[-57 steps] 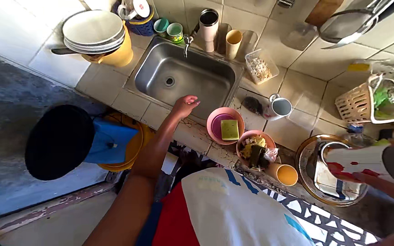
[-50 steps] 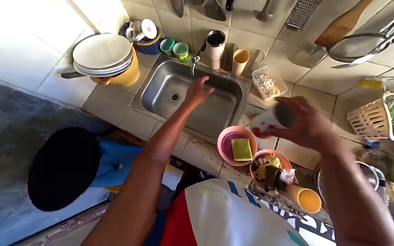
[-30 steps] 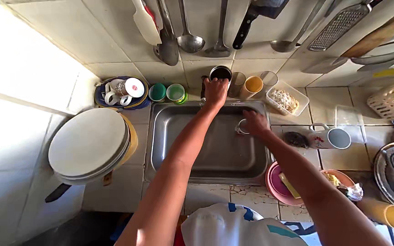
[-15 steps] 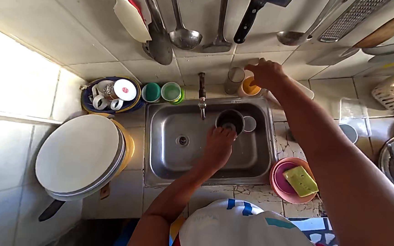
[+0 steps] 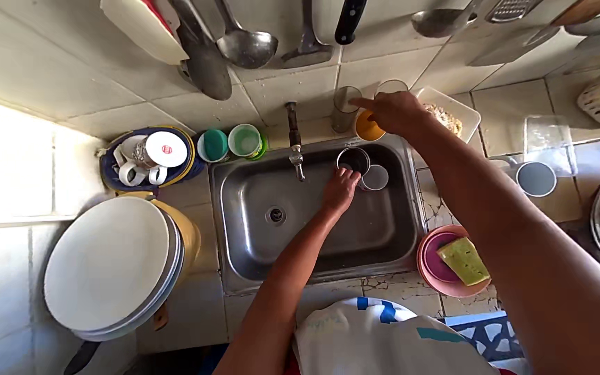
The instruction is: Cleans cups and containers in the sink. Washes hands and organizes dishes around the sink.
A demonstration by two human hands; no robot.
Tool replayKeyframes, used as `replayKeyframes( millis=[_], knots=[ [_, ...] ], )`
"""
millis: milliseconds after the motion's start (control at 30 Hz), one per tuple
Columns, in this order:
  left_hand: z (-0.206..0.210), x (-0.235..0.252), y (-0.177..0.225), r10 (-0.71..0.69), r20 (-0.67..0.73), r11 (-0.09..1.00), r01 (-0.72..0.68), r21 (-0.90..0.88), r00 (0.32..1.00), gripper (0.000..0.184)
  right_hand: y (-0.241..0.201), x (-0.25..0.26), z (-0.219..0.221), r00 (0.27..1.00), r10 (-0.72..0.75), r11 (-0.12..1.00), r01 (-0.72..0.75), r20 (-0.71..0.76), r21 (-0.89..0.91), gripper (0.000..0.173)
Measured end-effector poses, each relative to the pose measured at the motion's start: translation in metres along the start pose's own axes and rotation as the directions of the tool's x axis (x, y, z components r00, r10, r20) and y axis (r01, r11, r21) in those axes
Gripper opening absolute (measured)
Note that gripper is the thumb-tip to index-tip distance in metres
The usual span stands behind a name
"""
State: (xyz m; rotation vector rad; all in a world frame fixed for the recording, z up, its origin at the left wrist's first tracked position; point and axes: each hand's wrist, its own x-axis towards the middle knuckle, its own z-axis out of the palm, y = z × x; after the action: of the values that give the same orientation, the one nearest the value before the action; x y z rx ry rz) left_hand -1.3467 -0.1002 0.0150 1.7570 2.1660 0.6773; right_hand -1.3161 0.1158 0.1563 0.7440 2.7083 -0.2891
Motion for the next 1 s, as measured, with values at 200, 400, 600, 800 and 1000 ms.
replayKeyframes(
  millis=[200, 400, 600, 800, 1000],
  knots=[
    [0.02, 0.01, 0.001, 0.083, -0.046, 0.997, -0.083, 0.007, 0.995, 0.027, -0.004, 0.024, -0.006, 0.997, -0.027, 0.998, 0.023, 0.074, 0.051, 0.032],
    [0.015, -0.014, -0.012, 0.207, -0.185, 0.978, -0.204, 0.037, 0.961, 0.054, -0.012, -0.039, -0.035, 0.995, 0.019, 0.994, -0.009, -0.095, 0.109, 0.023],
    [-0.004, -0.086, -0.027, -0.169, -0.202, 0.91, 0.074, -0.409, 0.965, 0.04, -0.045, -0.179, -0.047, 0.987, -0.11, 0.984, 0.124, -0.118, 0.125, 0.018],
    [-0.014, -0.108, -0.013, -0.371, 0.785, -0.125, 0.811, -0.572, 0.496, 0.083, -0.098, -0.19, 0.111, 0.959, 0.099, 0.961, -0.162, 0.267, 0.224, 0.021],
    [0.018, -0.081, 0.022, -0.19, 0.809, -0.231, 0.776, -0.587, 0.556, 0.086, -0.096, -0.168, 0.196, 0.933, 0.24, 0.916, -0.309, 0.269, 0.256, 0.042]
  ],
)
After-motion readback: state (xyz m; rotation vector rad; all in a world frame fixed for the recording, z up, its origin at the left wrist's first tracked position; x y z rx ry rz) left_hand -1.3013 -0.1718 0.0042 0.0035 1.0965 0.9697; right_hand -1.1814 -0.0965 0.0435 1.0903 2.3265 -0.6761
